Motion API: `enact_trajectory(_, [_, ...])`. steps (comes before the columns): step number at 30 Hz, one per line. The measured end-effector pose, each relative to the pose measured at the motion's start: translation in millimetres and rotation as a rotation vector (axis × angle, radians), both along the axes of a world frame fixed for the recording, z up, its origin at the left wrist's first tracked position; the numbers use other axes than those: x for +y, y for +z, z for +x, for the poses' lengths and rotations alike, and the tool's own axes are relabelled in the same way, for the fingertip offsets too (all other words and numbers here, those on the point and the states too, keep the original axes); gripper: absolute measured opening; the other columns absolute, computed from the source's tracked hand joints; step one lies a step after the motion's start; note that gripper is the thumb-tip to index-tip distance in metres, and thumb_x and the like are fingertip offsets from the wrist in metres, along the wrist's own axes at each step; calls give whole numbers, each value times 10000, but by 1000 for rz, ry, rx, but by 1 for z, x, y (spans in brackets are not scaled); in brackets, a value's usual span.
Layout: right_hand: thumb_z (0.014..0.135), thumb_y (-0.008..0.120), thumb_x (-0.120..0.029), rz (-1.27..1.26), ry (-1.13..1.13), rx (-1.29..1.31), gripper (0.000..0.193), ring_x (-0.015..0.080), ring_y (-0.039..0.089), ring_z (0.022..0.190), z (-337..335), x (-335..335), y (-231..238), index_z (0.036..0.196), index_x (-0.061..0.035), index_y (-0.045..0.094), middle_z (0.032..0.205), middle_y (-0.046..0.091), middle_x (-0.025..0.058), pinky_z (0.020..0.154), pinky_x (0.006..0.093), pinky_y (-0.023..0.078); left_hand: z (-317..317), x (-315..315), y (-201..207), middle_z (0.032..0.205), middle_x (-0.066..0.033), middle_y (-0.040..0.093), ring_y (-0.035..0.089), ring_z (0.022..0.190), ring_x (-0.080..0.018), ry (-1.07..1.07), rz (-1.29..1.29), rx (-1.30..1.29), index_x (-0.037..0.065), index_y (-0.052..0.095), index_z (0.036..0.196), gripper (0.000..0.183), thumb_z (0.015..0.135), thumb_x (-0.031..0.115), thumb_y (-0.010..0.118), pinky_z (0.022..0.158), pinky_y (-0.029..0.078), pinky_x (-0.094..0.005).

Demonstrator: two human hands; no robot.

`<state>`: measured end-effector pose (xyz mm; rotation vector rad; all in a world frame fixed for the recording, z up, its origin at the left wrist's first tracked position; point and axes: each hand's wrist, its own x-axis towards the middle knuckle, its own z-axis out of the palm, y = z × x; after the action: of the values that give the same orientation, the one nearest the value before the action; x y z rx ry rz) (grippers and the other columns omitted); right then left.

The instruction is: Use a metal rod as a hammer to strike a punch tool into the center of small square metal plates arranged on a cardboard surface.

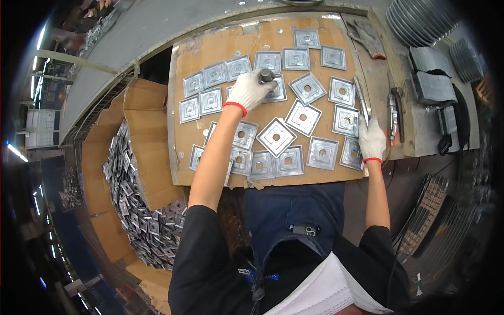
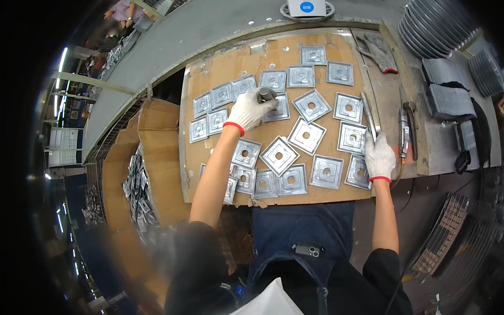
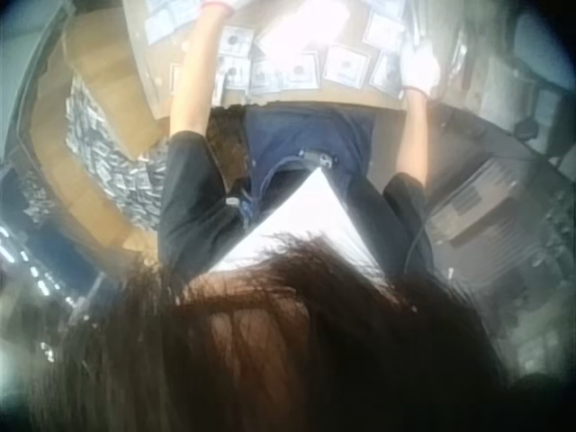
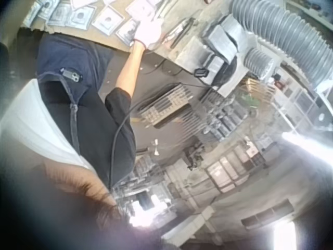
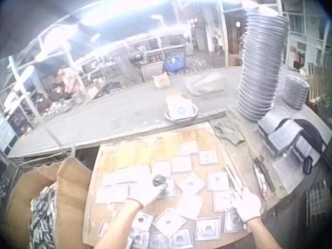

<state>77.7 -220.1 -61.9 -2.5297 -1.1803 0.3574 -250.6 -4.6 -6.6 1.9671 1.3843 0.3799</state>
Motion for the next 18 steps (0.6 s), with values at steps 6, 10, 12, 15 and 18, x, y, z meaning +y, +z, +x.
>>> enact_trajectory(6, [1062,561,-559,116,17,148,564,501,713,988,-7,4,12,1155,-16,681,988,739,301,852,554,534,5,-5,0,963,-229,775,748,896,-396,-2,12,-6,36,754,1160,395,942,365,753,830,587,-435])
enact_trajectory(10, [1067,605,-500,272,203,282,510,385,726,825,-62,24,90,1181,-10,688,838,705,217,779,488,542,0,-2,-13,955,-193,773,734,851,-323,4,-4,-29,48,757,1161,380,942,359,760,799,583,-411])
enact_trajectory(12, [1073,616,-477,489,282,430,478,367,727,771,-98,39,133,1176,-14,676,790,691,196,738,486,546,0,0,-13,927,-155,771,720,802,-252,2,0,-39,63,765,1154,356,944,350,764,771,580,-381])
enact_trajectory(15, [1083,619,-436,560,384,569,427,379,737,763,-135,59,166,1157,-18,657,792,709,204,721,488,560,-2,-6,-5,927,-161,771,720,806,-247,6,13,-40,55,764,1151,363,945,354,768,772,581,-379])
enact_trajectory(18, [1090,595,-435,323,526,347,420,423,739,769,-154,75,151,1131,-20,643,811,724,226,723,524,567,-2,-7,-3,1008,-243,778,755,926,-400,20,-37,-35,16,748,1168,430,951,387,749,838,591,-447])
